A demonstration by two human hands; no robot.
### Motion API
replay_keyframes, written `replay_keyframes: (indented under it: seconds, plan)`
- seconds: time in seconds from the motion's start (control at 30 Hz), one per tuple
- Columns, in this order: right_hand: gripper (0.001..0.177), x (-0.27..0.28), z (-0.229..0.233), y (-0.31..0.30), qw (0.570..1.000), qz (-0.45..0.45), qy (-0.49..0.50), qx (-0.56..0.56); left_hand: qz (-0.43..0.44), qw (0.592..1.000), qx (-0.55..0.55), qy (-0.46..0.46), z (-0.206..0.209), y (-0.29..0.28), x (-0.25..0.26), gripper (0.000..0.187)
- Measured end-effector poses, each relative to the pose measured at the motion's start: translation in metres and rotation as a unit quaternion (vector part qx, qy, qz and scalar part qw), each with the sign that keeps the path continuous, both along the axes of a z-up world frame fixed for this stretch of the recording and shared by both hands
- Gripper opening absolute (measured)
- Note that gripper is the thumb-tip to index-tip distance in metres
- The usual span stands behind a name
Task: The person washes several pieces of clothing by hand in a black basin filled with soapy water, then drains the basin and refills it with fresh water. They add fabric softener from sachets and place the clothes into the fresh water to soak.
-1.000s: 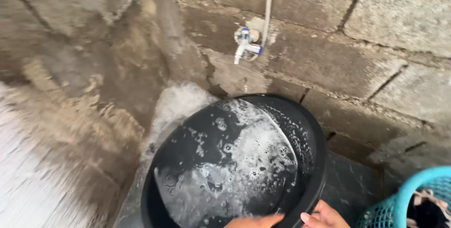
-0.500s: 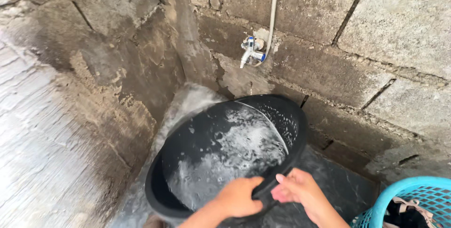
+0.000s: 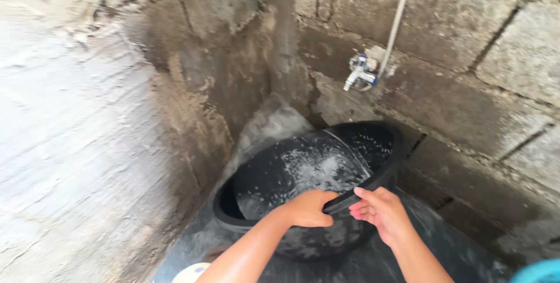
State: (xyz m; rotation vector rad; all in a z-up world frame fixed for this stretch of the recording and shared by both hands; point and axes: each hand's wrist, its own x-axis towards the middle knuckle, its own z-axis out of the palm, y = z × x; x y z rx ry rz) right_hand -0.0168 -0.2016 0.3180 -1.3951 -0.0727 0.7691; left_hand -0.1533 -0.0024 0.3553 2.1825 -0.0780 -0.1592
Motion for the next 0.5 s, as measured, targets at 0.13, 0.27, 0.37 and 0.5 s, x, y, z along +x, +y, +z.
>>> replay_keyframes:
  seconds: [0.13, 0.27, 0.37, 0.5]
  plan:
    - [0.024, 0.006, 0.009, 0.019, 0.999, -0.012, -0.034, 0.0, 0.021, 0.998, 0.003, -0.062, 0.003, 0.008, 0.002, 0.052]
    - [0.035, 0.026, 0.024, 0.046, 0.994, -0.019, -0.101, 0.042, 0.069, 0.993, -0.03, -0.087, 0.005, 0.015, 0.01, 0.051]
    - [0.034, 0.042, 0.034, 0.042, 0.993, -0.024, -0.119, 0.01, 0.077, 0.99, -0.055, -0.105, 0.009, 0.005, 0.021, 0.056]
    - [0.032, 0.052, 0.045, 0.019, 0.993, -0.013, -0.116, 0.003, 0.069, 0.99, -0.071, -0.096, 0.015, -0.016, 0.029, 0.05]
